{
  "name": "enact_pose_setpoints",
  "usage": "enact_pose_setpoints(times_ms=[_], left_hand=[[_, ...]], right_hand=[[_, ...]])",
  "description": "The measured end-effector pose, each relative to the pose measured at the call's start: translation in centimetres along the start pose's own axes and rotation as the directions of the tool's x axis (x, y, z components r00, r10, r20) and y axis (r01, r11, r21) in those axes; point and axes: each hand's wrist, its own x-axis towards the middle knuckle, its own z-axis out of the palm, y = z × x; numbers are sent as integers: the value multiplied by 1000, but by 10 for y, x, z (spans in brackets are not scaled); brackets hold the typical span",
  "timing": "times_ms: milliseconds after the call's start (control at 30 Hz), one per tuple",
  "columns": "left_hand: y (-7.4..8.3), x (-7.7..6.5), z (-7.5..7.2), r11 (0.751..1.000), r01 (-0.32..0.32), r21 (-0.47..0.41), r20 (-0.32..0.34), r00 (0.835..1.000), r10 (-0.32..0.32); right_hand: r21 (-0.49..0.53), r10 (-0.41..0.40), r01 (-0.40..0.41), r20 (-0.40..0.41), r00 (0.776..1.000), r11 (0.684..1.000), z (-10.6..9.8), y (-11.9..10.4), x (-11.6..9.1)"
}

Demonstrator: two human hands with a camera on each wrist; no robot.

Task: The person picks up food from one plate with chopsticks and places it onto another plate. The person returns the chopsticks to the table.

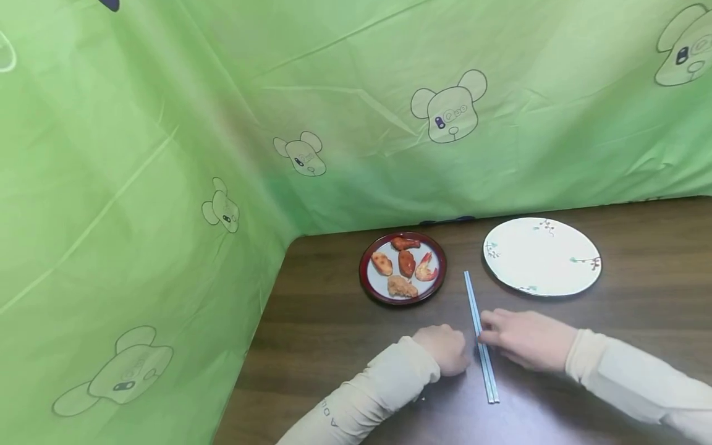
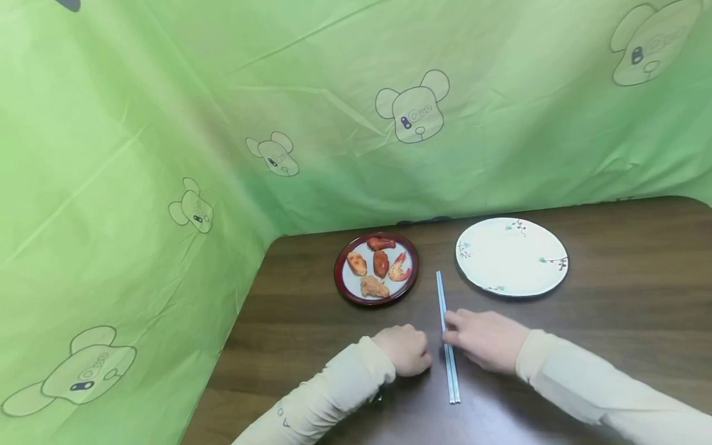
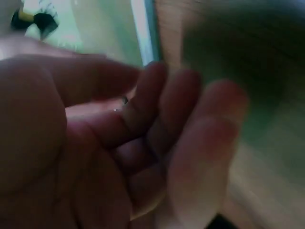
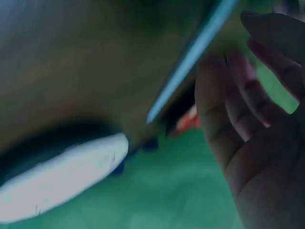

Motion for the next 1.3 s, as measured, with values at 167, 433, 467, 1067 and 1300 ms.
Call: enact_pose_setpoints(times_ms=[167, 433, 467, 1067, 1300], left_hand=[[-34, 4, 8, 986, 95, -137, -67, 992, -105], [-82, 1, 32, 877, 151, -457, -109, 968, -224], [-86, 0, 35, 837, 163, -522, -91, 965, -244], [-132, 29, 42, 78, 102, -992, 29, 771, -636], [-141, 34, 49, -208, -72, -976, 60, 821, -568]], right_hand=[[-6, -28, 28, 16, 999, 1000, 20, -13, 0], [18, -61, 60, 69, 996, 998, 23, -20, 14], [40, -57, 53, 92, 994, 998, 23, -22, 16], [164, 7, -59, 300, 954, 985, 25, -39, 31], [161, -38, 10, 170, 985, 987, 14, -29, 34]])
